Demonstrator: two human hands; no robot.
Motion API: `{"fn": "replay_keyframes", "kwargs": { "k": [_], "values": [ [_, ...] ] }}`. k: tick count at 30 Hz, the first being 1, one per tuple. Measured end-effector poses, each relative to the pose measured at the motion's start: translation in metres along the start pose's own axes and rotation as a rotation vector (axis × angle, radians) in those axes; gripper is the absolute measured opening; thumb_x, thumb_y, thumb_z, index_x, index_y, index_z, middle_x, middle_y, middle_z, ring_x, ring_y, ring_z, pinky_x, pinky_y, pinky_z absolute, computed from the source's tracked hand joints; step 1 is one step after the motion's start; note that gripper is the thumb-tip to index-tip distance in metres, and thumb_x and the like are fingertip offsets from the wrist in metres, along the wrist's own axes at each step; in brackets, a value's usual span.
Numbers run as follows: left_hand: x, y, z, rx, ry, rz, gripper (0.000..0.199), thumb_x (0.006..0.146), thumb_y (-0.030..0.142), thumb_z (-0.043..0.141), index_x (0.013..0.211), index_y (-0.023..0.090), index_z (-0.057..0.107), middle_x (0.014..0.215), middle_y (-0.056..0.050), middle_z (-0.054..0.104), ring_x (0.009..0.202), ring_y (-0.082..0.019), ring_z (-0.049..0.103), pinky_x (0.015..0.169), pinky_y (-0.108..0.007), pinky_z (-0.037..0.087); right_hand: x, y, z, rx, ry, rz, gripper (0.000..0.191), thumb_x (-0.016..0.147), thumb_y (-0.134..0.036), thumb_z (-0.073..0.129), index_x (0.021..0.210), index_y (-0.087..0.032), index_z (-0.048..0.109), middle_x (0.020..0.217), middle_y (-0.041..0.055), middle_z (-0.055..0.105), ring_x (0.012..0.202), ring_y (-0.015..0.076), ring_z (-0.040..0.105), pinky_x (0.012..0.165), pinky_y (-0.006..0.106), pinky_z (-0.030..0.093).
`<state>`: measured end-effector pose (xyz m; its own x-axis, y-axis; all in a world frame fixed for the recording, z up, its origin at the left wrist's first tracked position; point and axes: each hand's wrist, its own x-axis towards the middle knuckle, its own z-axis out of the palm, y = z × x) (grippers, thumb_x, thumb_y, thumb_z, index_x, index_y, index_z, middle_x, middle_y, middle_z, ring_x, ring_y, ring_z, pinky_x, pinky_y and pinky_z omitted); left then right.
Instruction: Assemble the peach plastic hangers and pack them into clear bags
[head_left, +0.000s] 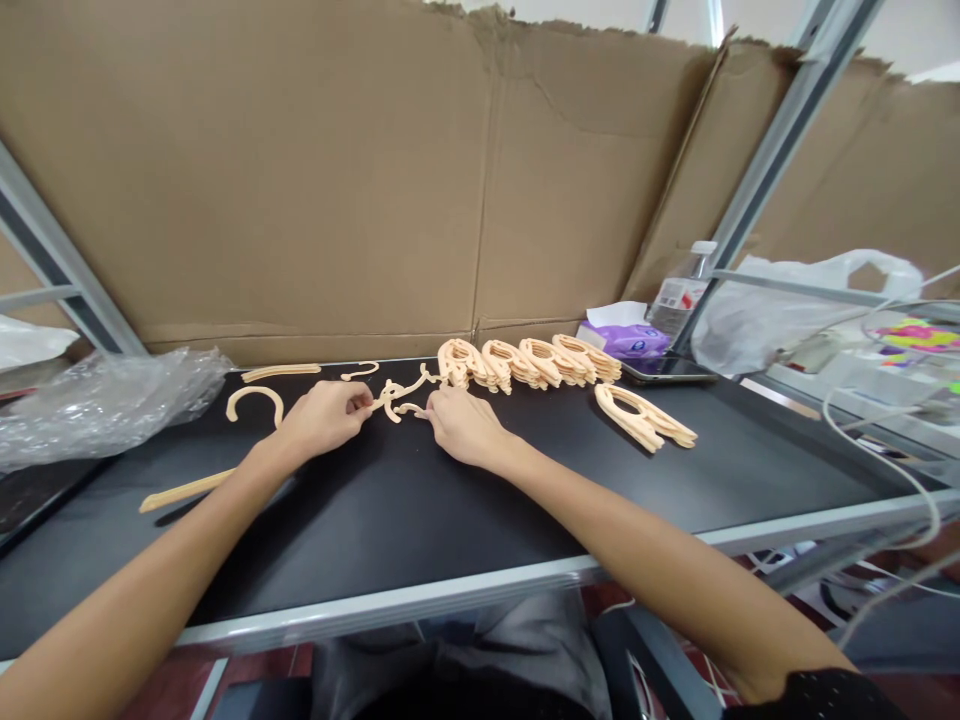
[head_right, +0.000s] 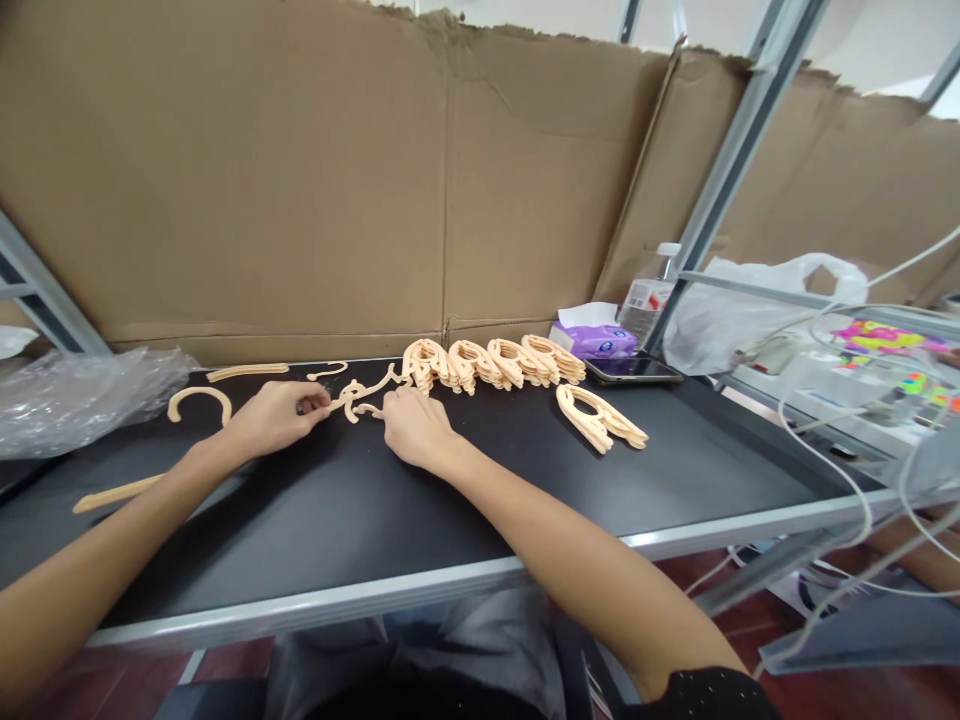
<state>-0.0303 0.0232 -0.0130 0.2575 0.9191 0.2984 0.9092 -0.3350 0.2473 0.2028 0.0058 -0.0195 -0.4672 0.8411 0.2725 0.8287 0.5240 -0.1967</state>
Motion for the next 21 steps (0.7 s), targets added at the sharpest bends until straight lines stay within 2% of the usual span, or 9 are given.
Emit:
{"fn": "replay_keyframes", "kwargs": {
  "k": [11,21],
  "values": [
    [-0.0008,0.0013,-0.001,0.021,-0.003,-0.028,0.014,0.081,0.034,0.056,0.081,0.025,0.066,0.083,-0.003,0.074,0.076,-0.021,0.067,0.066,-0.028,0.046,0.001,0.001,-0.004,0.039,0.003,0.047,0.03,0.1,-0.028,0.032,0.11,-0.018,0.058,0.104,0.0138,0.071,0.091,0.0277,0.068,0.073,0.034,0.044],
    [-0.0013,-0.0055,-0.0009,0.028,0.045,-0.072,0.011,0.077,0.033,0.059,0.082,0.026,0.067,0.08,-0.003,0.073,0.077,-0.023,0.067,0.065,-0.029,0.046,0.0024,0.0033,-0.0008,0.128,0.032,0.02,0.028,0.101,-0.029,0.033,0.114,-0.022,0.057,0.109,0.0102,0.071,0.096,0.0254,0.066,0.071,0.03,0.042]
  ]
}}
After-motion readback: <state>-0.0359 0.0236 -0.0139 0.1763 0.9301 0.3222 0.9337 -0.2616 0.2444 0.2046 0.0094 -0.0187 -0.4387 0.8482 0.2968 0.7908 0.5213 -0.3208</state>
